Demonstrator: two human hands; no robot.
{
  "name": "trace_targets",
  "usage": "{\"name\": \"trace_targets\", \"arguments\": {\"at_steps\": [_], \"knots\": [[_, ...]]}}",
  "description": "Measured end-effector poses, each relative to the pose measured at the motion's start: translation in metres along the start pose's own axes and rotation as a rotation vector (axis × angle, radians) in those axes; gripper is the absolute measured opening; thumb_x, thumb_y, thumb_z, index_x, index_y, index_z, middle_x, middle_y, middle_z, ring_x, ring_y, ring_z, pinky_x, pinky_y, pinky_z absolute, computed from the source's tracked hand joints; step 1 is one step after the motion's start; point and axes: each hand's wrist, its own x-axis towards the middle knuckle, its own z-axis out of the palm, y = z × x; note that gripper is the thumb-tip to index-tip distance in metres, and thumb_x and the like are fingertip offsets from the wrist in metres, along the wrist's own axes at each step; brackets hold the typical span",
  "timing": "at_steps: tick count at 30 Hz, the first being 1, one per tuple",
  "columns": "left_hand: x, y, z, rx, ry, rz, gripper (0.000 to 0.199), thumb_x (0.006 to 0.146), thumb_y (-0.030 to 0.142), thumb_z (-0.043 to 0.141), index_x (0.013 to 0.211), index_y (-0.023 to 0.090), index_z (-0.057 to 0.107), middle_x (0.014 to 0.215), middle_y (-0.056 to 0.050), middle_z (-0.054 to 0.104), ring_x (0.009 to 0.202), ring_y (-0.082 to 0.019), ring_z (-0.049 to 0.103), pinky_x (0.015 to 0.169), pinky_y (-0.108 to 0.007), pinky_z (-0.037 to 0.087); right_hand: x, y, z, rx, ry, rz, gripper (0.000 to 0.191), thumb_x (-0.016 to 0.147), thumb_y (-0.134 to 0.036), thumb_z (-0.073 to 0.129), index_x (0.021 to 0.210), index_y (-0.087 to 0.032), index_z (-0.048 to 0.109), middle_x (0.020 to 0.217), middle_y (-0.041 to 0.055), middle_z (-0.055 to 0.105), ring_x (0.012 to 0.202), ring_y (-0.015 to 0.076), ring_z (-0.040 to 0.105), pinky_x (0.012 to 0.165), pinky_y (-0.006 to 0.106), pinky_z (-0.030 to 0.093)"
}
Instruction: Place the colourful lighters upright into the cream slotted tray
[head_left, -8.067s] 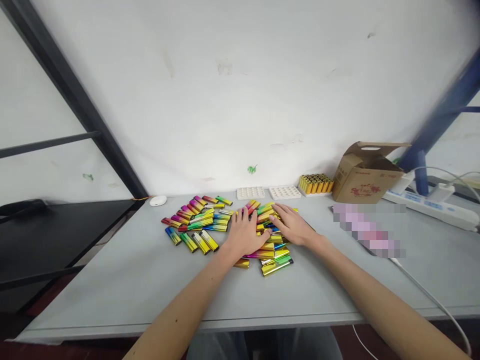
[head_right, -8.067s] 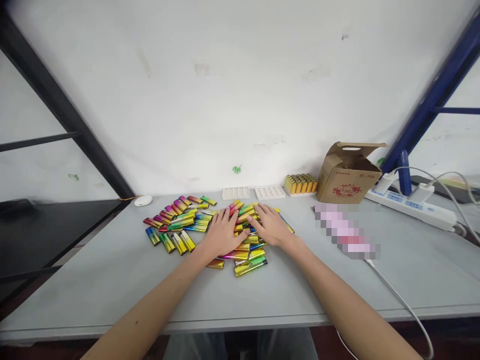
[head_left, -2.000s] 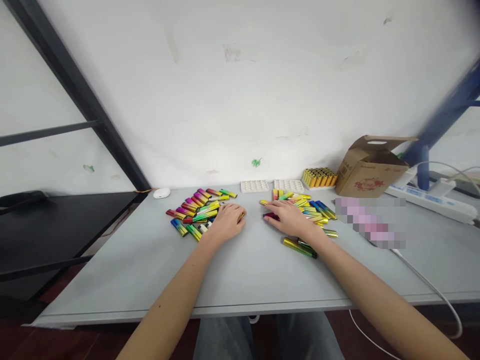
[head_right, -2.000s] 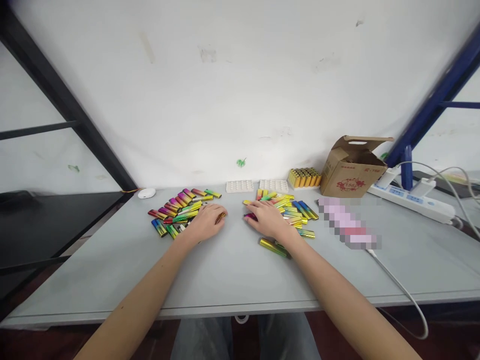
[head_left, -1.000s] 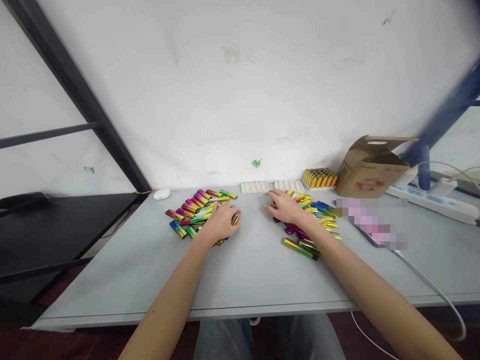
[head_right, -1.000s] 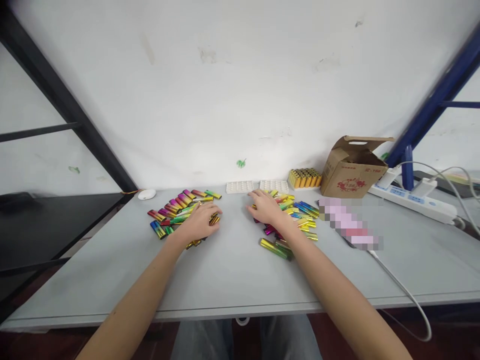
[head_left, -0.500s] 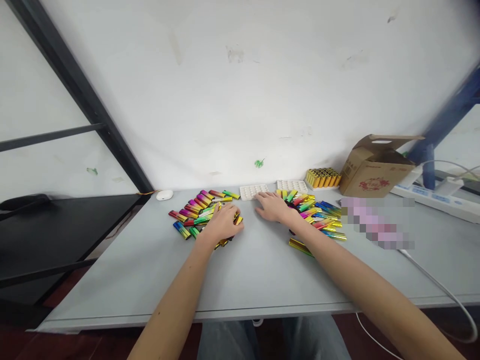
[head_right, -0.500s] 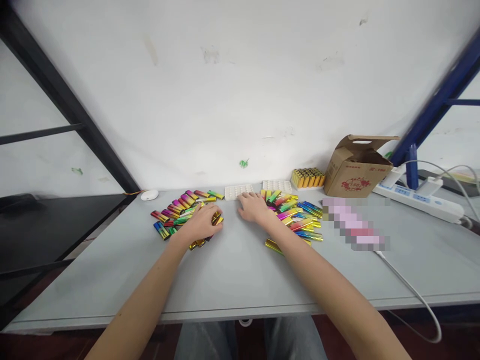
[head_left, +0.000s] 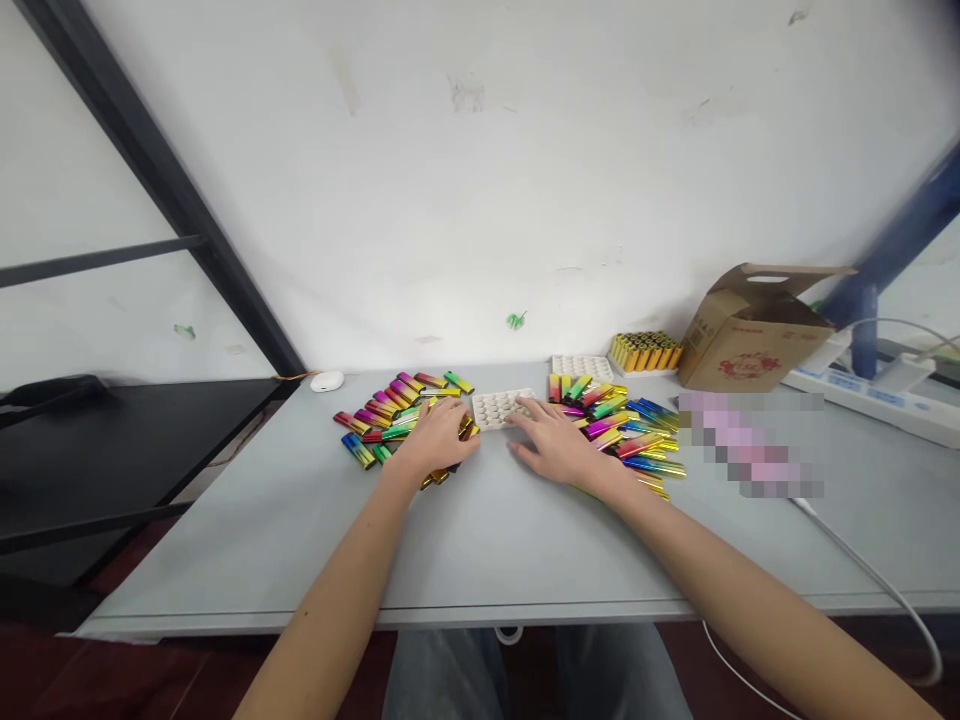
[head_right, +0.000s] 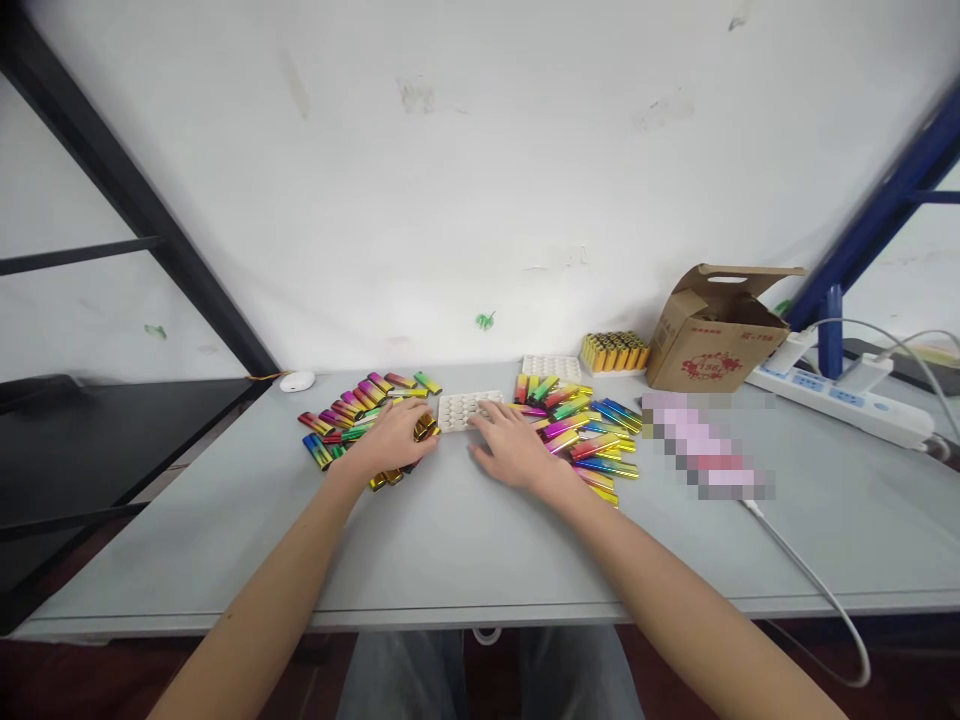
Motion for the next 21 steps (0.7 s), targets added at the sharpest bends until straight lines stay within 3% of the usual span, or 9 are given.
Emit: {"name": "trace_targets", "arguments": {"at_steps": [9, 15, 21], "knots": [[0.000, -0.001, -0.003, -0.046, 0.006, 0.002, 0.025, 0.080, 0.034, 0.053, 0.101, 0.020, 0.057, 0.118, -0.011, 0.060, 0.122, -0.029, 0.048, 0.108, -0.046, 0.030, -0.002, 0.009, -0.001, 0.090, 0.021, -0.056, 0.031, 0.091, -0.030, 0.051, 0.117, -0.018, 0.061, 0.125, 0.0115, 0.061, 0.117, 0.0256, 0.054, 0.101, 0.040, 0.039], [-0.001, 0.002, -0.007, -0.088, 0.075, 0.044, 0.011, 0.077, 0.030, 0.058, 0.081, 0.022, 0.052, 0.099, -0.006, 0.061, 0.109, -0.026, 0.054, 0.097, -0.040, 0.040, -0.001, 0.009, 0.000, 0.083, 0.030, -0.040, 0.021, 0.090, -0.027, 0.052, 0.104, -0.017, 0.064, 0.112, 0.0107, 0.065, 0.108, 0.0237, 0.057, 0.095, 0.038, 0.041], [-0.003, 0.001, -0.011, -0.049, 0.059, 0.055, 0.028, 0.071, 0.044, 0.068, 0.065, 0.022, 0.051, 0.100, -0.008, 0.063, 0.115, -0.030, 0.052, 0.097, -0.042, 0.041, -0.002, 0.007, 0.000, 0.089, 0.046, -0.044, 0.021, 0.089, -0.027, 0.053, 0.104, -0.017, 0.063, 0.112, 0.0106, 0.063, 0.107, 0.0233, 0.056, 0.096, 0.038, 0.041]]}}
